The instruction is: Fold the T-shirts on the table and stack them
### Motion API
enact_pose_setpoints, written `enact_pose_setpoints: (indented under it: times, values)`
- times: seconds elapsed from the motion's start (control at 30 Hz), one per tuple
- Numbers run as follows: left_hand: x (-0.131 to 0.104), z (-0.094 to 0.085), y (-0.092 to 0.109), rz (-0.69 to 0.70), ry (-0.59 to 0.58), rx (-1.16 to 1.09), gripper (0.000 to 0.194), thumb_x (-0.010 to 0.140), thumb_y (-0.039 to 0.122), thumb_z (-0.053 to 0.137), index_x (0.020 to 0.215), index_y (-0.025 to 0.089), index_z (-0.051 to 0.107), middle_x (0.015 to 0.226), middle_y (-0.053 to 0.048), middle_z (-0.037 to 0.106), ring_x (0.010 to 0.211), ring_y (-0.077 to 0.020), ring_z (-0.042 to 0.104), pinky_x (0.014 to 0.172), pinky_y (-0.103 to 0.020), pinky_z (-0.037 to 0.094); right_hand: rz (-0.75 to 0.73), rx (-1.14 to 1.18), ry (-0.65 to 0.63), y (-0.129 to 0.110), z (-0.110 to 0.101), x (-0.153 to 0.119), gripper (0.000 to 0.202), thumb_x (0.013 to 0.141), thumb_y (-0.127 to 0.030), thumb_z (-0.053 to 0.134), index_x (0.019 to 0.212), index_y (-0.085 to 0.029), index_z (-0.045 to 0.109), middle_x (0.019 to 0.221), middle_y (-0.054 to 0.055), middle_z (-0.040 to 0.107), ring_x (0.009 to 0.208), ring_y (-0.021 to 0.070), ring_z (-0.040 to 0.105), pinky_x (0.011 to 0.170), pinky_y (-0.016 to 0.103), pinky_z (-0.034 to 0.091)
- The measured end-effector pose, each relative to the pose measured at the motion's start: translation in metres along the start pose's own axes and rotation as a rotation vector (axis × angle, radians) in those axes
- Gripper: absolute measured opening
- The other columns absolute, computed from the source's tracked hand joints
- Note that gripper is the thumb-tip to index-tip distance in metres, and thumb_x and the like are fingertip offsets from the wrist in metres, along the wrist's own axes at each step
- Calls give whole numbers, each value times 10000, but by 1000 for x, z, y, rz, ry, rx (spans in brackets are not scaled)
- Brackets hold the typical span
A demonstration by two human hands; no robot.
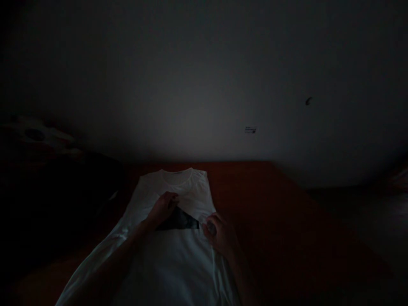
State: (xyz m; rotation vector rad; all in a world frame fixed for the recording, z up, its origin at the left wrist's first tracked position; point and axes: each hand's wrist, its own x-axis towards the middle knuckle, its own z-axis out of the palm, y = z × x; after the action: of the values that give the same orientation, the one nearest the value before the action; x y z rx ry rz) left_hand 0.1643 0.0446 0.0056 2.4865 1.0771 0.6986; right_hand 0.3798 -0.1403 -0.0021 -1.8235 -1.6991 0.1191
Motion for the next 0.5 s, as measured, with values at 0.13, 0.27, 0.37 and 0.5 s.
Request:
enact_pose_setpoints:
  times: [0.13,0.27,0.37,0.5]
  values:
    - [-58,-42,-9,139,-39,23,204,961,275,538,1097,222,681,1123,-95,697,1081,-236,647,995,-398,516,-27,-7,7,1,-7,-10,188,901,-380,595,1014,-278,703,1054,54,725,977,229,676,910,355,499]
    - [-131,-97,-28,76,-156,107,234,966,426,567,1074,266,701,1101,-59,718,1019,-222,682,929,-356,550,37,-64,3,11,-21,-30,326,804,-505,724,1045,-286,709,1030,66,710,960,271,679,869,399,520]
    - [-169,-124,-52,-18,-128,212,355,888,542,657,1133,290,704,1161,-57,729,1062,-254,692,943,-388,563,98,-2,-88,19,-28,-37,291,771,-509,749,957,-287,717,972,66,702,892,263,688,802,383,541]
    - [-188,-131,-78,-70,-64,271,369,900,534,640,1168,288,699,1159,-60,741,1047,-255,706,918,-380,577,99,163,-167,21,-35,-41,128,825,-412,652,828,-288,685,973,73,716,905,244,699,826,355,547]
